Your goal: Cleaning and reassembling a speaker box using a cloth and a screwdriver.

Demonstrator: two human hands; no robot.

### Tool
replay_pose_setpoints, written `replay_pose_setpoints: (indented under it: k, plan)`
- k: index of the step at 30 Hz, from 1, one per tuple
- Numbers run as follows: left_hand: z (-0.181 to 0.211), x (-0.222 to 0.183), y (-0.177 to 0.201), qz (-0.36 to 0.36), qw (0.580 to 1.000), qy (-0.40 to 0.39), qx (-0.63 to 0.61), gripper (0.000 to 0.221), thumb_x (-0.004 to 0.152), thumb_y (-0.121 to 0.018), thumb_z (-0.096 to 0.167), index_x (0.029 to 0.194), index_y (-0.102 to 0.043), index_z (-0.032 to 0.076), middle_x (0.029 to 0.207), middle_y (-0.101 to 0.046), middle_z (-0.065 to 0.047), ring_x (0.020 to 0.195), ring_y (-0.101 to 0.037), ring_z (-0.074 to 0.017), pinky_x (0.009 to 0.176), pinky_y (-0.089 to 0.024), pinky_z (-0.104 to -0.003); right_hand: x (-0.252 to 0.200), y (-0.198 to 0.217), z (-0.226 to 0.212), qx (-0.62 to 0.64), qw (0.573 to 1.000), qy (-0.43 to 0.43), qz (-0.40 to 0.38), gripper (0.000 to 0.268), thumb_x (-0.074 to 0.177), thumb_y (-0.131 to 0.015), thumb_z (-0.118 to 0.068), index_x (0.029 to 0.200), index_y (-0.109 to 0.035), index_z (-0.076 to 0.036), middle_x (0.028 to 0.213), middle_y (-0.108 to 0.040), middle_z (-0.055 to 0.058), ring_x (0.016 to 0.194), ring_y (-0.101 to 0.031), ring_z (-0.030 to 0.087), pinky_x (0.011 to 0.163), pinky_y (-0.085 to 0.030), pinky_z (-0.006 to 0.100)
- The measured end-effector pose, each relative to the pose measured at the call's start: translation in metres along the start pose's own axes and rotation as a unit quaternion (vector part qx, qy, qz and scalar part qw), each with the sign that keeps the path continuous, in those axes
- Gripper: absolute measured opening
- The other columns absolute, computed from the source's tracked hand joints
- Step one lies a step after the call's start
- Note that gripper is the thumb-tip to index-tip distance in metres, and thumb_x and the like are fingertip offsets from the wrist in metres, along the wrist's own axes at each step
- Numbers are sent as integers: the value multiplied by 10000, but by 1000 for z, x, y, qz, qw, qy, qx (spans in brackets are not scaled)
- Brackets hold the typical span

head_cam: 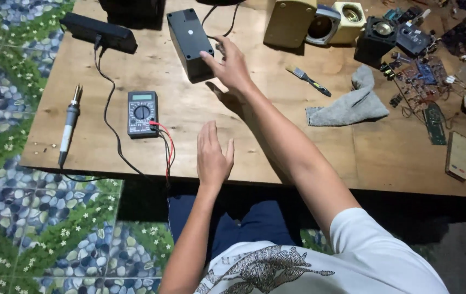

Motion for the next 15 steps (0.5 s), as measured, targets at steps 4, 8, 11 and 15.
replay_pose_setpoints:
  k: [4, 8, 11, 15]
  plan:
    - [4, 2, 3, -2, 1000, -16, 2, 562, 979, -615, 222, 1433, -444, -62, 1400, -538, -278, 1360, -480, -423, 1182, -370, -510, 6, 41, 55, -42, 997, 53, 29, 530, 924, -807, -281, 1374, -577, -123, 1395, -624, 138, 1247, -665, 291, 810, -645, 346]
    - [3, 0, 3, 0, 999, -27, 17, 500, 1000, -603, 215, 1404, -494, -58, 1417, -548, -248, 1392, -463, -399, 1200, -359, -514, 8, 116, 97, -84, 985, 51, 144, 328, 882, -787, -169, 1193, -692, -126, 1139, -737, 81, 1031, -729, 197, 859, -600, 304]
    - [4, 0, 3, 1, 999, -24, 22, 482, 999, -608, 215, 1386, -512, -58, 1428, -542, -248, 1410, -448, -395, 1202, -355, -513, 3, 177, 123, -108, 972, -15, 210, 229, 874, -735, -132, 1102, -713, -128, 1011, -770, 51, 882, -723, 144, 769, -597, 280]
    - [8, 1, 6, -3, 999, -22, 30, 445, 1001, -606, 210, 1354, -540, -53, 1415, -550, -245, 1402, -456, -393, 1200, -360, -511, -8, 226, 108, -134, 946, -200, 216, 202, 965, -583, 8, 1124, -598, -117, 1031, -664, 28, 837, -642, 84, 740, -593, 185]
Point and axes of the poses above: each hand's wrist, its own x-axis towards the middle knuckle, its own y-axis out of the back of the hand, z = x × y, the point moved 2 cm from there along x, towards the middle knuckle
